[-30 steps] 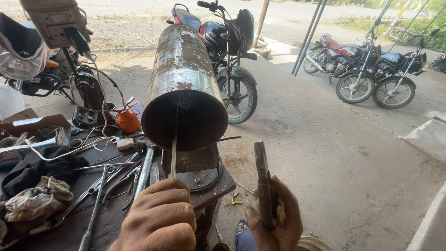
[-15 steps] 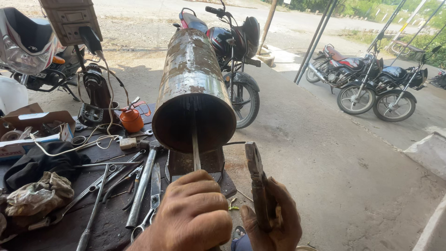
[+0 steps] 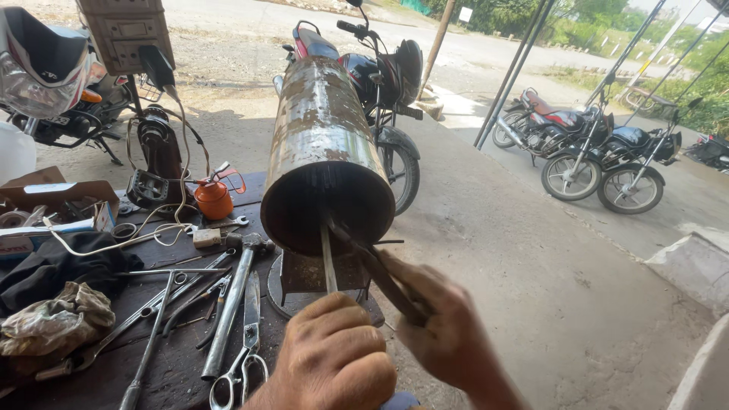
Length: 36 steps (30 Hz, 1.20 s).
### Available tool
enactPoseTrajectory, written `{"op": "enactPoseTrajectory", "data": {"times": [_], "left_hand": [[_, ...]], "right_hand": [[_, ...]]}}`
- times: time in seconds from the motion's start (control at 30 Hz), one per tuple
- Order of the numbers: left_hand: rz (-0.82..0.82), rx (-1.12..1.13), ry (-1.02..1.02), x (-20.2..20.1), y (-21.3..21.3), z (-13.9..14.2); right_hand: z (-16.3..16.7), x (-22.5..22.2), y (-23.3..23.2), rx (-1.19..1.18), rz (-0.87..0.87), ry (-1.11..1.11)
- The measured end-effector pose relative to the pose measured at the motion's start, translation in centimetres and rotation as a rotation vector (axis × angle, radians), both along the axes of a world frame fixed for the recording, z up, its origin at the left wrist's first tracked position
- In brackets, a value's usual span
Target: The person works on a cylindrical metal motorcycle muffler mounted on a stand, holding a rod inside the open end and filing its inner edge by hand. They then use pliers to grip and bend a thin wire or rod protruding from the muffler opening, repositioning the muffler as they work.
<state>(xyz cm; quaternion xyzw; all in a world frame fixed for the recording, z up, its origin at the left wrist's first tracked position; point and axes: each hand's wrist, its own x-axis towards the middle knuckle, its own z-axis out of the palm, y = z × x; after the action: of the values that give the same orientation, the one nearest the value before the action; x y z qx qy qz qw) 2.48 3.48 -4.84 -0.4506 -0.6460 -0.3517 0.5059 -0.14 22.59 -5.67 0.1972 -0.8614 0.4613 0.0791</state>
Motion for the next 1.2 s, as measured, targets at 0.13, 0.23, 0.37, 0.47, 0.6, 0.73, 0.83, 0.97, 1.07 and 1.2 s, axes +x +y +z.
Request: {"op": "enactPoseTrajectory", "data": {"times": [0.13,0.23,0.37,0.47,0.6,0.73,0.83,0.97,1.07,1.2], "left_hand": [[-0.056,0.012,-0.104,0.1,0.2,-0.8],[-0.074,0.024,-0.136,-0.2,0.0,-1.4],[-0.043,0.047,-0.06,-0.3,-0.1,-1.9],[-0.043,0.045,-0.076,-0.1,-0.1,-1.6],[-0.074,0.007,-0.126,0.2,-0.7,-0.7],[-0.098,-0.007,-0.165,0.6,-0.6,-0.4],[-0.052,0.05,-0.14,0.9,-0.3,-1.1],[-0.056,0.102,-0.088,0.3,-0.7,-3.5],[-0.011,0.124,-0.098,-0.3,-1.1,-5.9],[0.029,0.03,-0.155,-1.0,1.3,-9.9]], "right_hand": [[1.4,2.3,0.8,-0.224,-0.088,0.396],[0.8,1.2,-0.6,-0.446,-0.069,0.626],[1.9,0.0,-1.1,0.166,0.043,0.02],[4.7,0.7,0.1,0.139,0.054,0.146],[5.8,1.5,-0.3,-0.215,-0.022,0.603],[4.9,-0.4,-0.9,0.124,0.014,0.412],[4.8,-0.9,0.4,0.306,0.153,0.254],[5.2,0.9,2.1,-0.02,0.103,0.347],[4.1,2.4,1.7,-0.119,-0.086,0.444],[0.9,3.8,1.8,-0.052,-0.218,0.507]]}}
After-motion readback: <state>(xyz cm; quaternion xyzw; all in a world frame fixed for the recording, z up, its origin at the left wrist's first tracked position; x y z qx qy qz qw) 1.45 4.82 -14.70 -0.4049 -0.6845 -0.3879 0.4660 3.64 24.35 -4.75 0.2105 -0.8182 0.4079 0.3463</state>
